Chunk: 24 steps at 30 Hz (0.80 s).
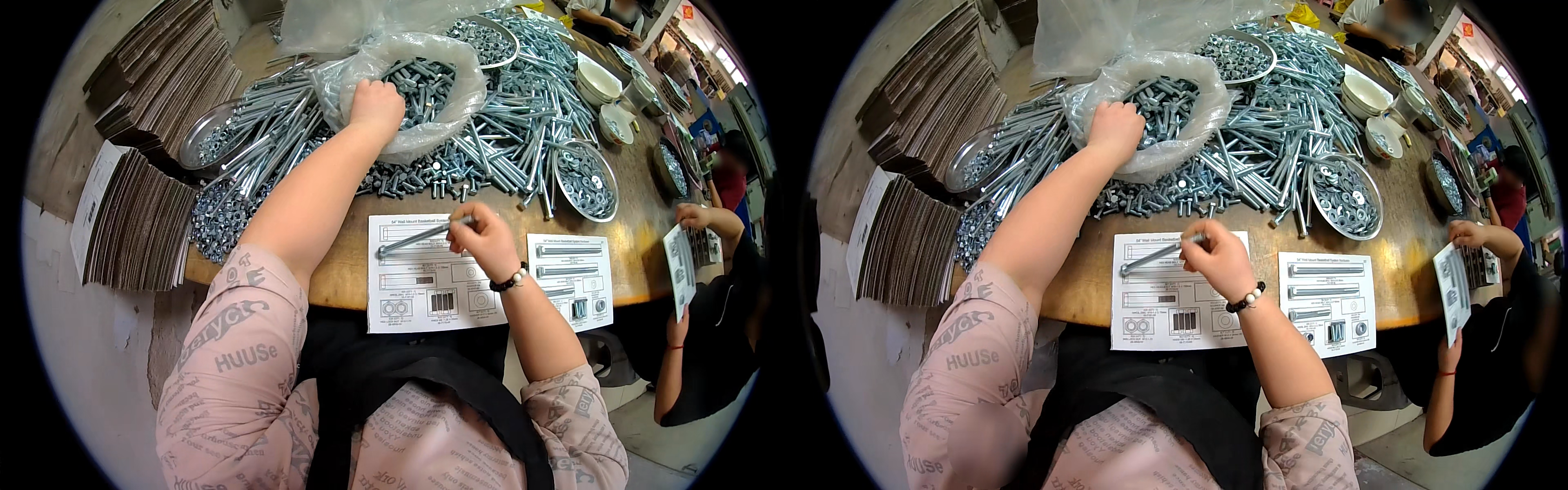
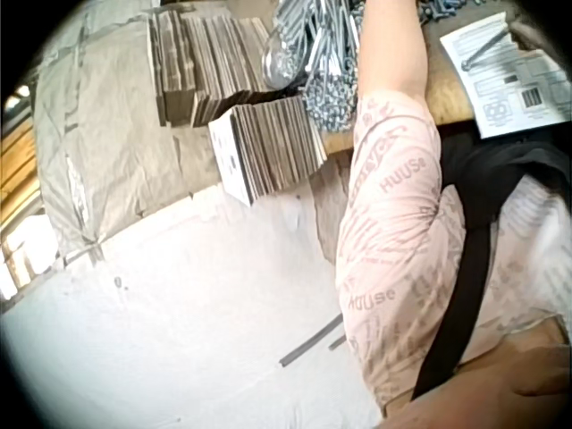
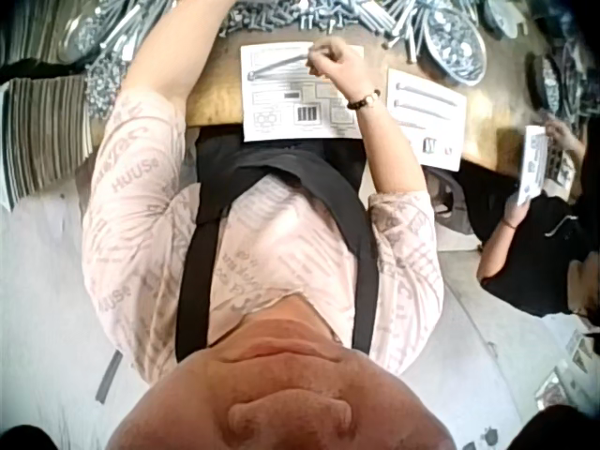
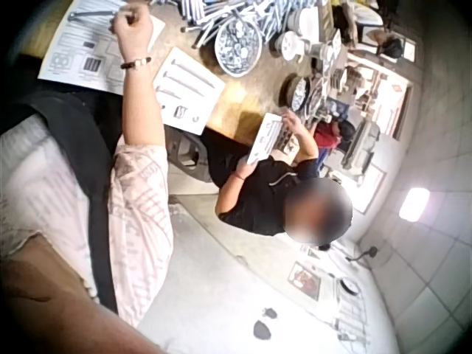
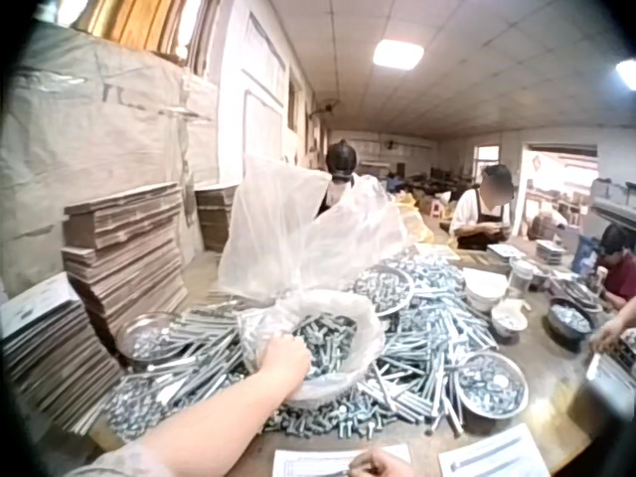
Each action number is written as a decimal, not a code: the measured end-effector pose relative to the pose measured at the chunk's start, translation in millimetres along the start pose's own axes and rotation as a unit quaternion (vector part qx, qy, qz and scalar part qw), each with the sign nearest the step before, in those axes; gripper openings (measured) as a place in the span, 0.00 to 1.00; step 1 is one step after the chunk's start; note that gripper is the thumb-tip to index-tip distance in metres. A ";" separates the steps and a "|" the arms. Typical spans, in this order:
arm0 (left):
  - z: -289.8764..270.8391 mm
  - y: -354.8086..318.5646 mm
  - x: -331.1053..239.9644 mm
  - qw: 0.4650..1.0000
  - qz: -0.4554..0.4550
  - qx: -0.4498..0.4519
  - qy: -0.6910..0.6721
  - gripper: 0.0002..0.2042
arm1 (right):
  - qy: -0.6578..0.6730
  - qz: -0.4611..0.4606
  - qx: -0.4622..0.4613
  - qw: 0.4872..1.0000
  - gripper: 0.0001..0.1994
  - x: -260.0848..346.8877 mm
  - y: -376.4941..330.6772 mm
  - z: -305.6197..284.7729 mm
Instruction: The person picks bolts, nuts, and washers from a table and places them into designated slots on printed cardboard sheets. They repeatedly select fasteners from piles and arrange them on the sheets, then move completed sheets aside.
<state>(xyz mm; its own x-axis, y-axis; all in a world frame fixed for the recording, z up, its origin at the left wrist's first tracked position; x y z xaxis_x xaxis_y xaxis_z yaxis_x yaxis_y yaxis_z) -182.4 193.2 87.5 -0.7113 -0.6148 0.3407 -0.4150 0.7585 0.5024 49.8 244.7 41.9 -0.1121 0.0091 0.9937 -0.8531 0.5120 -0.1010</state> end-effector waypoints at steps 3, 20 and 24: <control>-3.0 0.6 1.2 0.998 0.024 0.065 -0.005 0.10 | -0.072 0.010 0.013 0.997 0.06 -25.9 -7.4 -11.8; -90.6 -137.8 28.7 0.821 -0.251 -0.095 -0.504 0.06 | -0.437 -0.308 0.047 0.844 0.06 -38.7 -11.9 -24.8; -79.3 -203.7 19.3 0.738 -0.332 -0.052 -0.586 0.08 | -0.428 -0.314 0.049 0.846 0.06 -41.4 -9.7 -23.0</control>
<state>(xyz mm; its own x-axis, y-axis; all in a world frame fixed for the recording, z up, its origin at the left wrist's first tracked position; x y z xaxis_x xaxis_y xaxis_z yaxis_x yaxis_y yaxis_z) -66.6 9.7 54.8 -0.3982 -0.1888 -0.8976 -0.8900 0.3162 0.3284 74.5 259.1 2.9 0.0861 -0.8845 0.4584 -0.9149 0.1119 0.3878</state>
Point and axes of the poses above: each hand's wrist, its own y-axis towards the middle knuckle, its own z-axis out of the palm, x = y × z, the point moved 5 cm from there along y, towards the middle knuckle, and after that the axes turned 13 degrees about -x, right-handed, at the moved point
